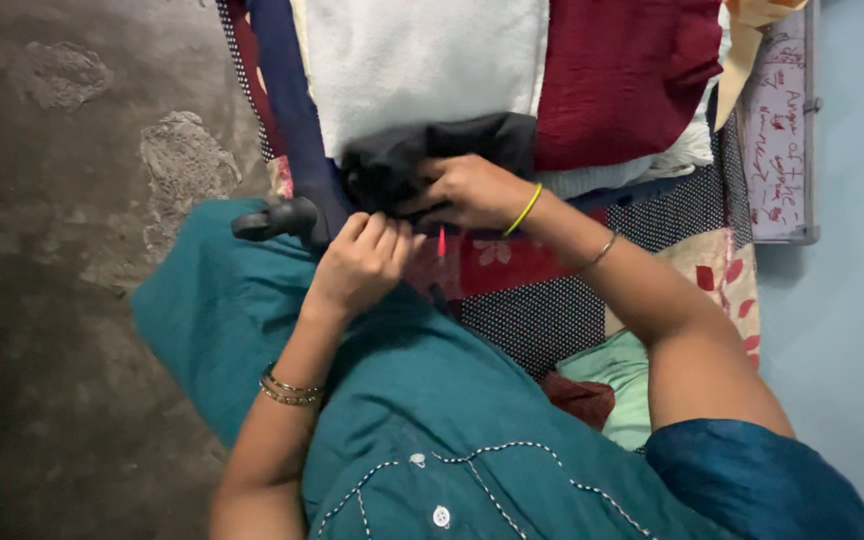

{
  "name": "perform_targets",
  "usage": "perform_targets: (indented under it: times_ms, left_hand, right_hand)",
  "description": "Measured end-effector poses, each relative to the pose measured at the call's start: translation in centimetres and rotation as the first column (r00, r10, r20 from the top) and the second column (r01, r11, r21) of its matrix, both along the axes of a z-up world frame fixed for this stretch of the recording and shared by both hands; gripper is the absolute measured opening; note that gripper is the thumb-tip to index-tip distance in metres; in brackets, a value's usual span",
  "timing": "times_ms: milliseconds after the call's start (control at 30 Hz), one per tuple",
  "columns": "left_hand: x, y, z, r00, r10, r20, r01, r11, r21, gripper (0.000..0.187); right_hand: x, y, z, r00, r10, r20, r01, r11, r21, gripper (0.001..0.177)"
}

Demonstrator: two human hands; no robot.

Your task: The person packs a suitcase by folding and placing various items of clothing and fabric inside, including a large patterned gray piece, a brown item, and several smaller garments, then closes the suitcase and presses down on the lid.

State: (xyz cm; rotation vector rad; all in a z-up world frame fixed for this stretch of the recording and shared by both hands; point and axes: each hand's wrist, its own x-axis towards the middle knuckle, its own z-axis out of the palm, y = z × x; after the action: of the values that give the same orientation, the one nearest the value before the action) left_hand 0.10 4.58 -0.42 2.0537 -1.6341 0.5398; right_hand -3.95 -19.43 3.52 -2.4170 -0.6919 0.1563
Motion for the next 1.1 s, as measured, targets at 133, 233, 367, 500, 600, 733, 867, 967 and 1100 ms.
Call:
perform_targets:
  times_ms: [133,233,367,500,600,733,867,967,1100]
  left_hand:
    - [0.0,0.5,1.8,1.000,-0.021,0.016,0.024,0.985,-0.169,0.021]
    - [0.2,-0.7,3.8,0.991,0.079,-0.107,-0.108,0.950,-0.294,0.018]
    - [2.6,-3.1,4.1,0.964,0.189,-0.188,-0.206,0.976,-0.074,0.036]
    - [3.0,-4.4,2.9,0.954,0.223,-0.199,-0.230,0.973,-0.015,0.037]
    - [2.7,-4.7,2.5,0.944,0.254,-0.212,-0.258,0.966,0.006,0.034]
    - [2.3,-5.0,2.5,0.927,0.284,-0.246,-0.285,0.958,0.032,0.030]
    - [3.4,-5.5,1.9,0.871,0.299,-0.389,-0.292,0.953,0.080,0.016]
    - [3.7,-6.5,1.4,0.859,0.362,-0.361,-0.362,0.929,0.068,0.014]
    - [2.9,-6.4,1.8,0.874,0.427,-0.230,-0.418,0.904,0.089,0.017]
  right_hand:
    - [0.5,-0.7,-1.9,0.944,0.000,-0.331,0.000,1.000,-0.002,0.020]
    - [0.4,-0.3,-2.9,0.955,-0.010,-0.296,0.001,1.000,-0.030,0.021]
    - [-1.7,1.5,-2.2,0.999,-0.020,-0.043,0.019,0.999,-0.033,0.018]
    - [-3.5,2.5,-0.8,0.949,-0.277,0.148,0.276,0.961,0.029,0.012]
    - [-4.2,3.7,-0.1,0.640,-0.599,0.481,0.661,0.748,0.054,0.017]
    - [-4.6,3.2,0.1,0.581,-0.569,0.582,0.761,0.633,-0.141,0.034]
    - [-5.0,0.7,-0.5,0.663,-0.576,0.479,0.708,0.689,-0.151,0.037]
    - [-4.5,-0.5,-1.0,0.692,-0.572,0.440,0.689,0.705,-0.168,0.034]
    - [-4.5,-0.8,-1.4,0.683,-0.566,0.462,0.679,0.725,-0.117,0.032]
